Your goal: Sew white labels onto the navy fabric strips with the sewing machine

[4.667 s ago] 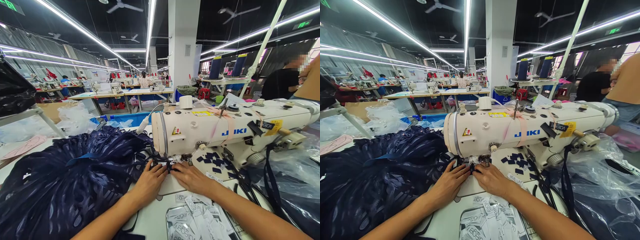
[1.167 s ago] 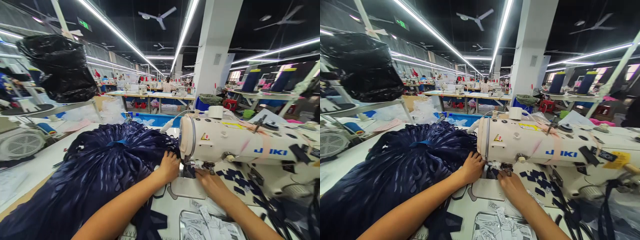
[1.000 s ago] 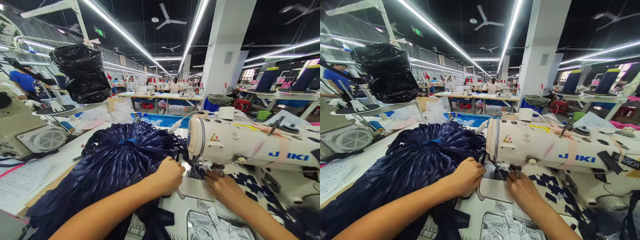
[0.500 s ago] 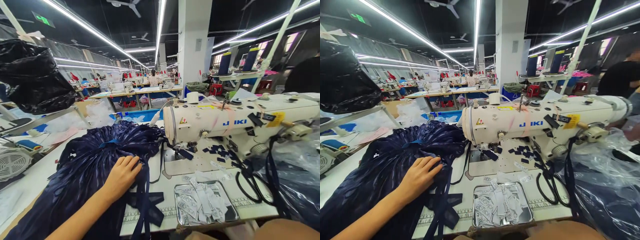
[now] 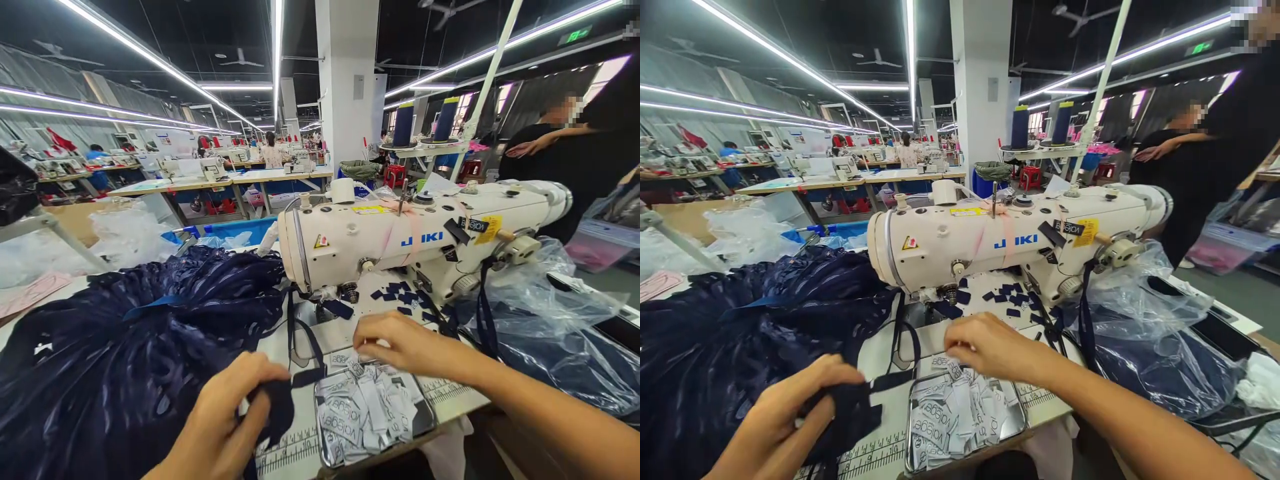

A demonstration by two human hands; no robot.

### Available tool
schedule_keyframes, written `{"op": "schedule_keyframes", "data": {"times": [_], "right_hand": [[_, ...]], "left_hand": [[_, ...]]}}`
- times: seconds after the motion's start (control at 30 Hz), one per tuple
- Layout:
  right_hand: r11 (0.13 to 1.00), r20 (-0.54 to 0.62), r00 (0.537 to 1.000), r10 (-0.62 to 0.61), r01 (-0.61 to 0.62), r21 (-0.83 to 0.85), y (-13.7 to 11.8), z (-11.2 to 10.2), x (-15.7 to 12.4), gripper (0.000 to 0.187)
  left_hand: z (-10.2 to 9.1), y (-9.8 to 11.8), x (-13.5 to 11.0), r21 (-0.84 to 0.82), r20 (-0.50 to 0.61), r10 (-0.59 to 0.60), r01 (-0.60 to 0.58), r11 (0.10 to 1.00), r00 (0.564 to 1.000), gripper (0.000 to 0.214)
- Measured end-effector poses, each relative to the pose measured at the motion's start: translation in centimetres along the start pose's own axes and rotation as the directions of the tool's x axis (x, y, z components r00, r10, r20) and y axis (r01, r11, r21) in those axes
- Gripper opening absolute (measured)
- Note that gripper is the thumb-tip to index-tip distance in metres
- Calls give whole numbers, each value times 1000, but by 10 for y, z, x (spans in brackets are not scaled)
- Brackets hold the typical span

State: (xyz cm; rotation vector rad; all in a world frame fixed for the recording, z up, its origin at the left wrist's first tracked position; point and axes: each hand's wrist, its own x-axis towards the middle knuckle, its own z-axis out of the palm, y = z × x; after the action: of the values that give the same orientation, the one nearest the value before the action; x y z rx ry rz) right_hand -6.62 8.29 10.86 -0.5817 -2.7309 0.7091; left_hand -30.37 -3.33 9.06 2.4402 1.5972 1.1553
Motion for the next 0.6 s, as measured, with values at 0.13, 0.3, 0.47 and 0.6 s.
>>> {"op": "schedule_keyframes", "data": {"times": [0.13,0.3,0.47,0.6], "right_hand": [[916,99,979,176,-126,-380,45,10,13,5],[840,155,956,249,-134,-525,51,27,19,14],[772,146,979,141,-17,-636,53,37,18,13],[712,168,984,61,75,-699,51,43,18,15]], "left_hand": [[52,-24,46,-78,139,-70,81,994,988,21],[91,-55,67,-114,332,-166,214,970,928,20],[62,-65,44,-409,526,-265,513,755,808,21],[5,-73,11,-408,453,-393,578,707,800,42]]}}
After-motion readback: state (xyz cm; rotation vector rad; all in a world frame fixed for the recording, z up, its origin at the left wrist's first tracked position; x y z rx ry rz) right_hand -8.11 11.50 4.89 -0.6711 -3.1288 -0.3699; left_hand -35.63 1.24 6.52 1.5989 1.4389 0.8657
